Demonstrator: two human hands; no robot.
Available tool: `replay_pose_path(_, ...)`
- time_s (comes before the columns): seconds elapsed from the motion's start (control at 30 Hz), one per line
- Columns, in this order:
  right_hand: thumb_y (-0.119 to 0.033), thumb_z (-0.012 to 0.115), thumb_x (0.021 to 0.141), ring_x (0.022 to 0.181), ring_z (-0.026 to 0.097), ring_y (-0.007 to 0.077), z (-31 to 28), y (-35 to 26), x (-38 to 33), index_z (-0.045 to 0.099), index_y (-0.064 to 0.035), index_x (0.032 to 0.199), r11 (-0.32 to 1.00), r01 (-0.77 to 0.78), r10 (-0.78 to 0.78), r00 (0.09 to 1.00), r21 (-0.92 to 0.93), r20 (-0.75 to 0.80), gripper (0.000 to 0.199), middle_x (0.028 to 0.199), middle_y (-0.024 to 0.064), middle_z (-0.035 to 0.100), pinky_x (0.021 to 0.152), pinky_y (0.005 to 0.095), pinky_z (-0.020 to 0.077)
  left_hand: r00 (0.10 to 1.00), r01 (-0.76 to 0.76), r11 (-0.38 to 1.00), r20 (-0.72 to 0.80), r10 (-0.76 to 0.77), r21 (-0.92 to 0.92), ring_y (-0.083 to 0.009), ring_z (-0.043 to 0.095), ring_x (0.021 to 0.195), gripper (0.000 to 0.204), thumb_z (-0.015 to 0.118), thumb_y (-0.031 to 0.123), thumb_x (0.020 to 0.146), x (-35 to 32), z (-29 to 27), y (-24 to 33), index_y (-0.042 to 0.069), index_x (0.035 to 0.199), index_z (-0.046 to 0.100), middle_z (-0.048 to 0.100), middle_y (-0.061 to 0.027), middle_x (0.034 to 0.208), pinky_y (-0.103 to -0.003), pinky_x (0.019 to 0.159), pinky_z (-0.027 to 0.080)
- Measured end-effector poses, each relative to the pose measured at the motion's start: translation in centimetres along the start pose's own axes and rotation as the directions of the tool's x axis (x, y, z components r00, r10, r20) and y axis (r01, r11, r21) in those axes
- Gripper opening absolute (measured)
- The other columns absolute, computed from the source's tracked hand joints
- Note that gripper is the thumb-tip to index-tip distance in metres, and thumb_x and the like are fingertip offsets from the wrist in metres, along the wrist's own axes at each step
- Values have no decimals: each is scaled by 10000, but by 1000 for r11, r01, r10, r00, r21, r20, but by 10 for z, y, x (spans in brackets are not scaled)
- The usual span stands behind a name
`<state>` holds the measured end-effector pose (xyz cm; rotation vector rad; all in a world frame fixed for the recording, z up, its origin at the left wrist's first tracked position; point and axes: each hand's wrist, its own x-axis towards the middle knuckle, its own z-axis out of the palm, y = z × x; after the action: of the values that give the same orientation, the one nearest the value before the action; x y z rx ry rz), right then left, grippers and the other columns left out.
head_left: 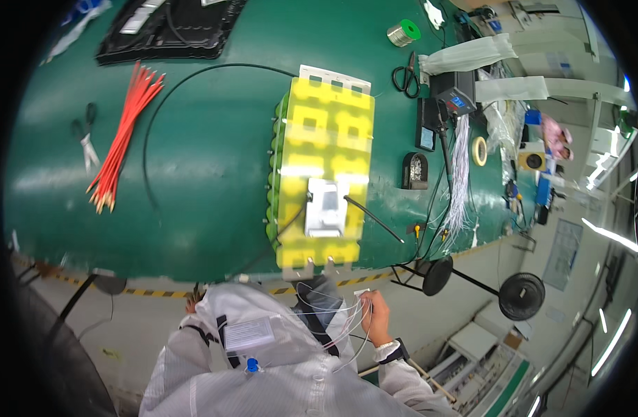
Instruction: The recorder is assembling a battery pack by soldering wires and organizing wire harnesses at a manufacturing workbench.
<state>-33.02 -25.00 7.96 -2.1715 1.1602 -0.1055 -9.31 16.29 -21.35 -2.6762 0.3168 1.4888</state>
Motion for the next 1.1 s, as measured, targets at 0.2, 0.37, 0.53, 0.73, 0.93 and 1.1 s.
replay_pose_path(0.2,-8,542,865,634,544,301,32,-10,15,561,-40,886,997,-40,39,999,-66,-16,43,744,134,523,584,339,435,995,-72,997,74,72,-1,-328,566,1104,568,737,206,698,59,10,-5,13,1198,550,611,-229,1108,-406,968,425)
replay_pose_path(0.37,28,528,846,642,548,276,38,0,37,543,-46,879,997,62,-65,994,-37,-93,83,742,133,522,588,330,436,985,-142,989,96,145,-31,-320,584,1076,519,717,198,721,80,17,-1,12,1179,562,619,-225,1089,-404,944,440)
replay_pose_path(0.53,66,548,785,591,555,268,32,9,70,545,-52,864,966,256,-248,952,22,-178,142,726,121,543,543,305,440,966,-233,967,93,242,-99,-312,602,1048,470,697,190,744,87,23,-8,11,1161,573,628,-221,1071,-401,921,455)
replay_pose_path(0.73,72,583,745,570,555,269,23,28,79,603,-49,918,907,414,-406,908,76,-102,212,740,104,557,511,322,426,846,-497,813,36,531,-305,-302,623,1014,413,674,181,773,87,12,-11,10,1138,587,639,-215,1049,-398,894,472)
replay_pose_path(0.93,80,540,764,619,568,314,23,25,70,599,-27,950,910,407,-394,908,78,-145,222,784,116,567,558,341,445,861,-508,848,-125,493,-153,-206,664,594,141,574,73,838,-124,-124,106,3,934,651,664,-103,675,-284,535,491)
replay_pose_path(1.1,-5,532,826,651,589,326,39,7,39,595,-28,959,871,463,-444,885,165,-140,149,839,130,601,578,372,460,59,-969,179,-543,838,171,-192,628,613,319,695,-7,711,-232,-146,182,68,1020,674,651,-65,785,-273,534,481)
